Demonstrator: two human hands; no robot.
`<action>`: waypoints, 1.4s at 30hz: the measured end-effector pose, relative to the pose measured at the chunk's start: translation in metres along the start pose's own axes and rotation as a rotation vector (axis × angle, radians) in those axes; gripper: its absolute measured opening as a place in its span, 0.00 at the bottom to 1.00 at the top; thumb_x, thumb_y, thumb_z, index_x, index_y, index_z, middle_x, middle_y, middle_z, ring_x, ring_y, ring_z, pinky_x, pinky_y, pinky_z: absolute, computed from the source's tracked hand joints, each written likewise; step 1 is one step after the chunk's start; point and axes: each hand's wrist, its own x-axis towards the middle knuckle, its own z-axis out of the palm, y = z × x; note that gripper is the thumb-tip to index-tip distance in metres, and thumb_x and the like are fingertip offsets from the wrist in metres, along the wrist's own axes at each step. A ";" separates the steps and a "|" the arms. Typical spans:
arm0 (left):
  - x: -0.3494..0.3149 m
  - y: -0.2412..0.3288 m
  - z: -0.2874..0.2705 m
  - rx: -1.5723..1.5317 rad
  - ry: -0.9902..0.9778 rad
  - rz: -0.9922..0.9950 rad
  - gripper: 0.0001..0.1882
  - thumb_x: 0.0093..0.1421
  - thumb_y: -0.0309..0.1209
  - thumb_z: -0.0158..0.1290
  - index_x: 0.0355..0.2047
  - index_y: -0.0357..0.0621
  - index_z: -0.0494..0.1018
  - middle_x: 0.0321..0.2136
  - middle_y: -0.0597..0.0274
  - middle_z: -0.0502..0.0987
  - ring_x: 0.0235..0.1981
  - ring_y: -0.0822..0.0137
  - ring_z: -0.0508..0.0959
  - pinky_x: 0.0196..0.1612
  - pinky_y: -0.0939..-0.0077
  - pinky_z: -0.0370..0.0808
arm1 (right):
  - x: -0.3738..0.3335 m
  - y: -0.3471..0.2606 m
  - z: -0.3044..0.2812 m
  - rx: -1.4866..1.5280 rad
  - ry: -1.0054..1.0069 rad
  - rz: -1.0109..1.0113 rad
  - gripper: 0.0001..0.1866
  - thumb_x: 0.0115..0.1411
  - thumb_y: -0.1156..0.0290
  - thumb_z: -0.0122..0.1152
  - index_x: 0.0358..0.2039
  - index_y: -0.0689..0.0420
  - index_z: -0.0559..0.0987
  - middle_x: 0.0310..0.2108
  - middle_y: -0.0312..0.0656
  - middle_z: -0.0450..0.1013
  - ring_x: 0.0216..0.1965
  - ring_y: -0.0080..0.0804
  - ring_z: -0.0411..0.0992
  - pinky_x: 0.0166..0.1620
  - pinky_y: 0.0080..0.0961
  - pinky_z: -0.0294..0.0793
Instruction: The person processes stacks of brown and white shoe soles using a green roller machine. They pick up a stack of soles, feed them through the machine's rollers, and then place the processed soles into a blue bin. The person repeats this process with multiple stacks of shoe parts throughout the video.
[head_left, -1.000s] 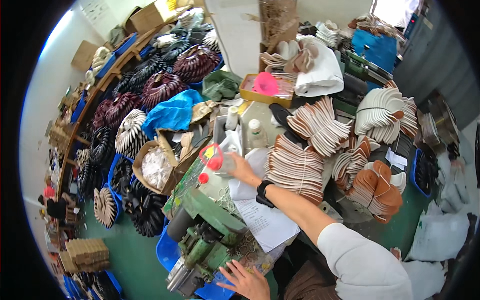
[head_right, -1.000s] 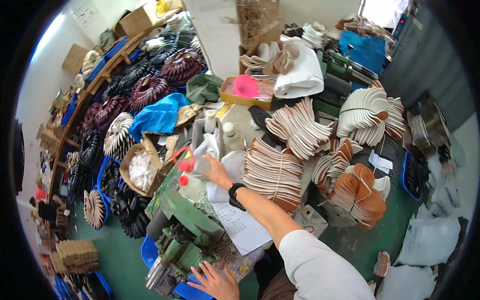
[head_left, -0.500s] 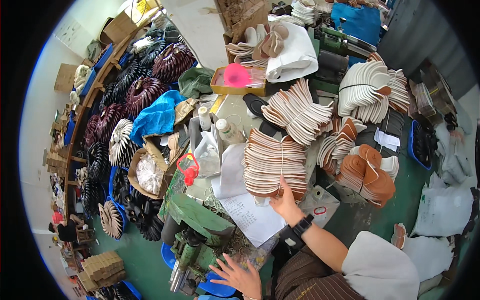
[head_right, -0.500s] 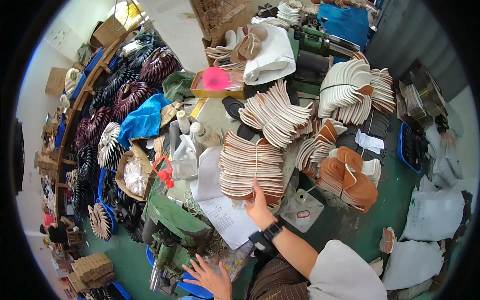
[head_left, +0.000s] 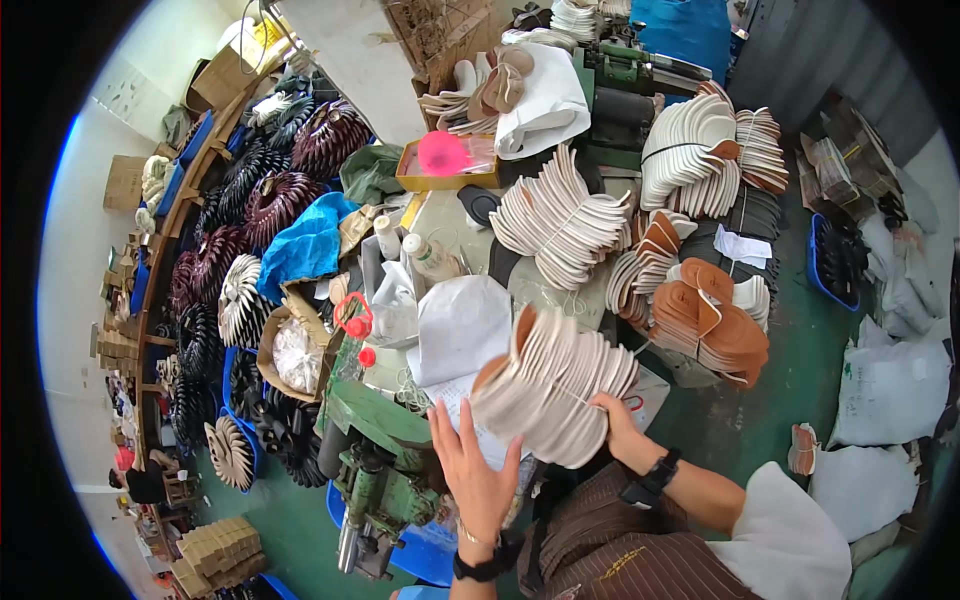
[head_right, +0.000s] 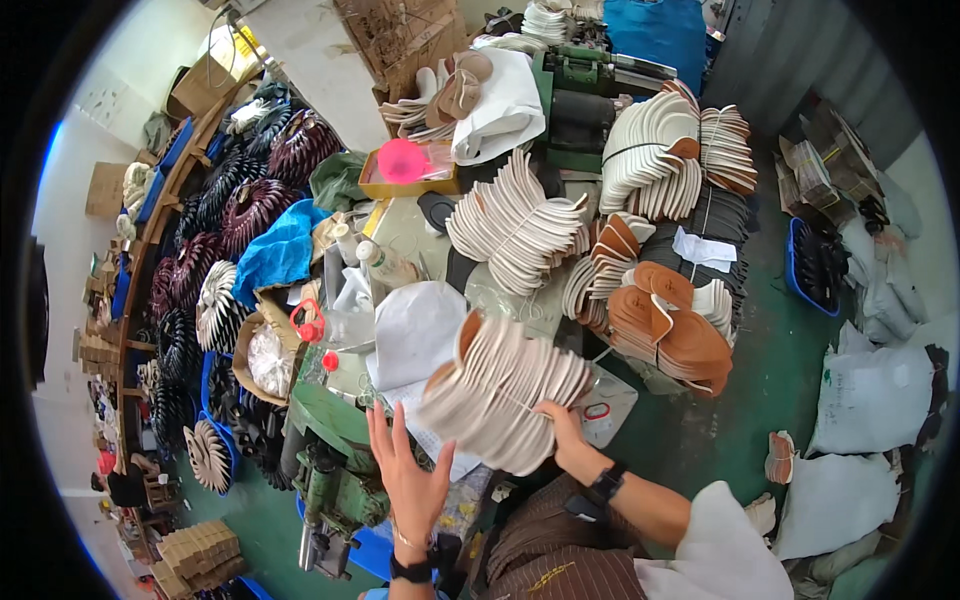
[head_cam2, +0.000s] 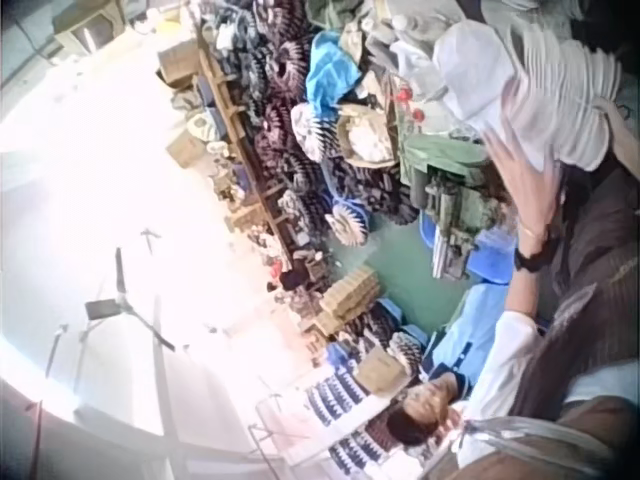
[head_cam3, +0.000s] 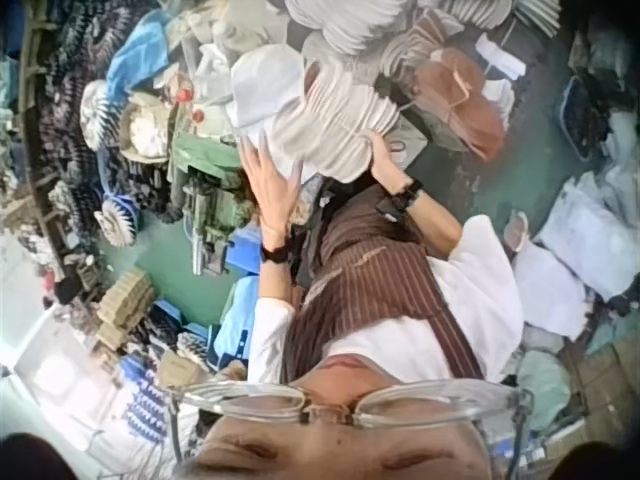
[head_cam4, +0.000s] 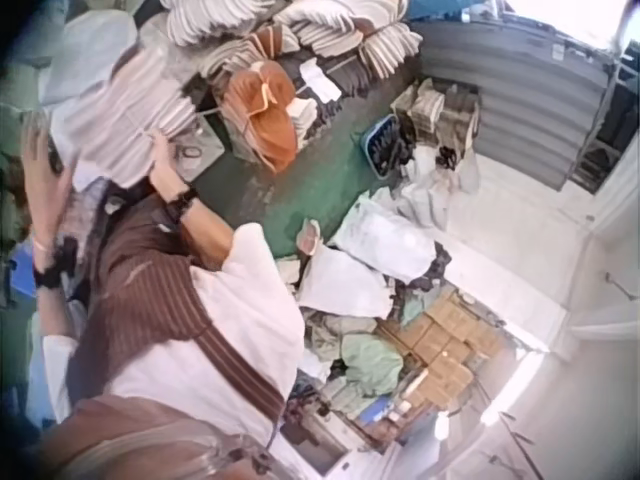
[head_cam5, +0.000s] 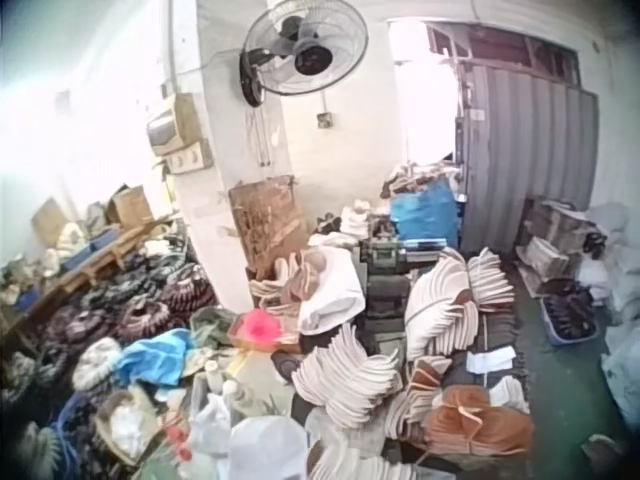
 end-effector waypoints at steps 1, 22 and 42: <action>0.004 -0.001 0.007 -0.055 -0.035 -0.056 0.45 0.48 0.36 0.62 0.61 0.33 0.52 0.60 0.36 0.52 0.62 0.40 0.52 0.61 0.54 0.53 | -0.022 -0.018 0.002 -0.119 -0.047 -0.119 0.33 0.42 0.67 0.66 0.50 0.62 0.67 0.43 0.43 0.71 0.43 0.37 0.70 0.46 0.32 0.69; 0.024 -0.109 0.165 -0.115 0.149 -0.303 0.25 0.62 0.32 0.42 0.59 0.37 0.57 0.59 0.45 0.59 0.60 0.47 0.58 0.61 0.52 0.52 | 0.060 -0.005 0.147 -1.835 -0.396 -1.078 0.61 0.39 0.45 0.68 0.64 0.65 0.46 0.62 0.60 0.48 0.64 0.56 0.46 0.63 0.51 0.44; 0.008 -0.119 0.171 -0.118 0.160 -0.454 0.26 0.52 0.33 0.48 0.52 0.40 0.66 0.48 0.52 0.69 0.54 0.54 0.65 0.59 0.56 0.54 | 0.081 -0.016 0.158 -1.735 -0.123 -0.853 0.65 0.27 0.62 0.72 0.65 0.56 0.45 0.54 0.61 0.58 0.55 0.57 0.59 0.58 0.46 0.56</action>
